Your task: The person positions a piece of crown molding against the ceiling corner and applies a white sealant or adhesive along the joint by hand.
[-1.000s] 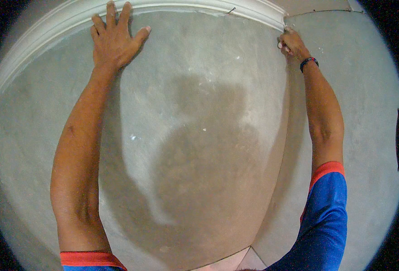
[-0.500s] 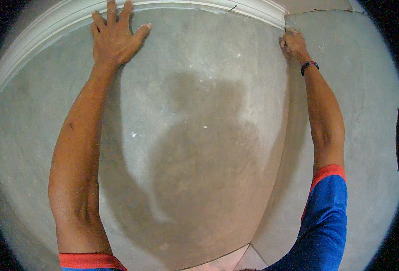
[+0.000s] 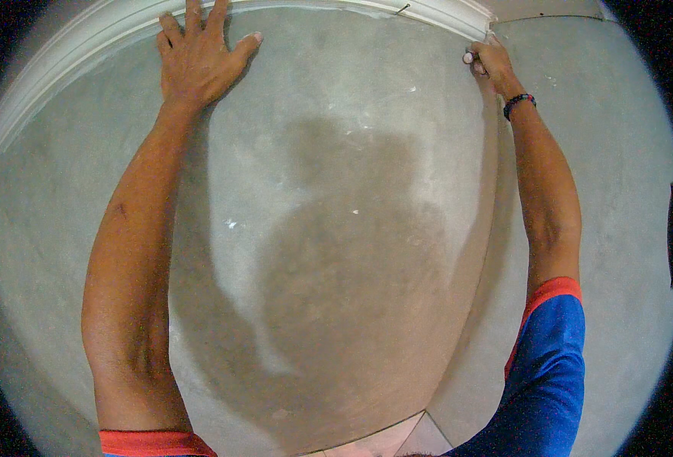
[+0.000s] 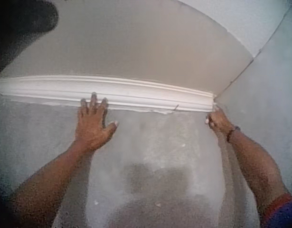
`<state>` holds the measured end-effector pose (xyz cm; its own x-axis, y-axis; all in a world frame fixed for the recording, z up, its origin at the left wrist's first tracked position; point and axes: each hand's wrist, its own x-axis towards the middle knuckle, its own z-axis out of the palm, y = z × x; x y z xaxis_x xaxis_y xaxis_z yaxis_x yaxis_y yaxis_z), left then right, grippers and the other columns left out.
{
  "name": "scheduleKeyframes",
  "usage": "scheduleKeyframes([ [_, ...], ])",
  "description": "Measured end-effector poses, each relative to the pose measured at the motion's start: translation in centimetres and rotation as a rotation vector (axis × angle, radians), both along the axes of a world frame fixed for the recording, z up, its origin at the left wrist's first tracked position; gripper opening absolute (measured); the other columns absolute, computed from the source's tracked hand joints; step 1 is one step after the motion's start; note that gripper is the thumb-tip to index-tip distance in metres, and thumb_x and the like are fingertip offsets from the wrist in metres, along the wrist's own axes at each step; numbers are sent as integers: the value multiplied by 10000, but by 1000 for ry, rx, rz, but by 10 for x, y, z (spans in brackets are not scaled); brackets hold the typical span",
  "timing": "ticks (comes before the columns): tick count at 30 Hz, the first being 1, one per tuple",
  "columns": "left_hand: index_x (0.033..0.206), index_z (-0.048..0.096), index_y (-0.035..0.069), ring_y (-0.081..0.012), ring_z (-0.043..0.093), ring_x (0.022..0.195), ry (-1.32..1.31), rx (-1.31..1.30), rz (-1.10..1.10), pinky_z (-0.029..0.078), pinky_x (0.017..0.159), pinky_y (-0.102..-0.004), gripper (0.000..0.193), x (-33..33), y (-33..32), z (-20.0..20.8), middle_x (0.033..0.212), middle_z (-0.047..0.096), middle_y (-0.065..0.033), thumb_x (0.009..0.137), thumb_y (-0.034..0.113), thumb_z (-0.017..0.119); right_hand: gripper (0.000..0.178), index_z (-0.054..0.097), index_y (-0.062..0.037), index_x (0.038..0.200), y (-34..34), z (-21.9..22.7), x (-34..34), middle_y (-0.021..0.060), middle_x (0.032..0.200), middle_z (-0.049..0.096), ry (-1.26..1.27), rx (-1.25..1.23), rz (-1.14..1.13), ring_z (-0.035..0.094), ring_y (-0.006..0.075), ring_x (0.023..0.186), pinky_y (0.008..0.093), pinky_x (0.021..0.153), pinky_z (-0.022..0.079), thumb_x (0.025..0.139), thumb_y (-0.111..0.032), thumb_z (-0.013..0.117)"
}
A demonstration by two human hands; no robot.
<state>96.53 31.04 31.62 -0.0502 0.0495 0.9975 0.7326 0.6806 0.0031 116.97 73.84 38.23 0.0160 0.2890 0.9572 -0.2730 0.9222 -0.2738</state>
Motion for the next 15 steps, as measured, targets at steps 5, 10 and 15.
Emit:
scheduleKeyframes([
  [5, 1528, 230, 107, -435, 14, 1464, 11, 8, 5, 62, 1184, -541, 836, -9, -4, -1, 1608, 37, -183, 878, 515, 560, 119, 577, -58, 785, -34, 4, -8, 11, 582, 540, -126, -80, -151, 430, 68, 424, 237, 375, 299, 844, -161, 575],
  [10, 1524, 245, 106, -442, 23, 1462, 16, 18, -3, 69, 1182, -543, 845, -14, -2, 2, 1606, 51, -190, 859, 507, 577, 164, 591, -24, 928, -39, 5, 2, 50, 628, 577, -42, -68, 226, 505, 113, 479, 279, 415, 376, 846, -161, 553],
  [15, 1522, 257, 109, -448, 36, 1459, 53, 32, -14, 75, 1180, -545, 848, -14, -3, 0, 1607, 60, -187, 849, 507, 587, 185, 584, -22, 986, -32, -11, 14, 60, 671, 603, 74, -124, 141, 547, 115, 523, 271, 442, 422, 862, -151, 539],
])
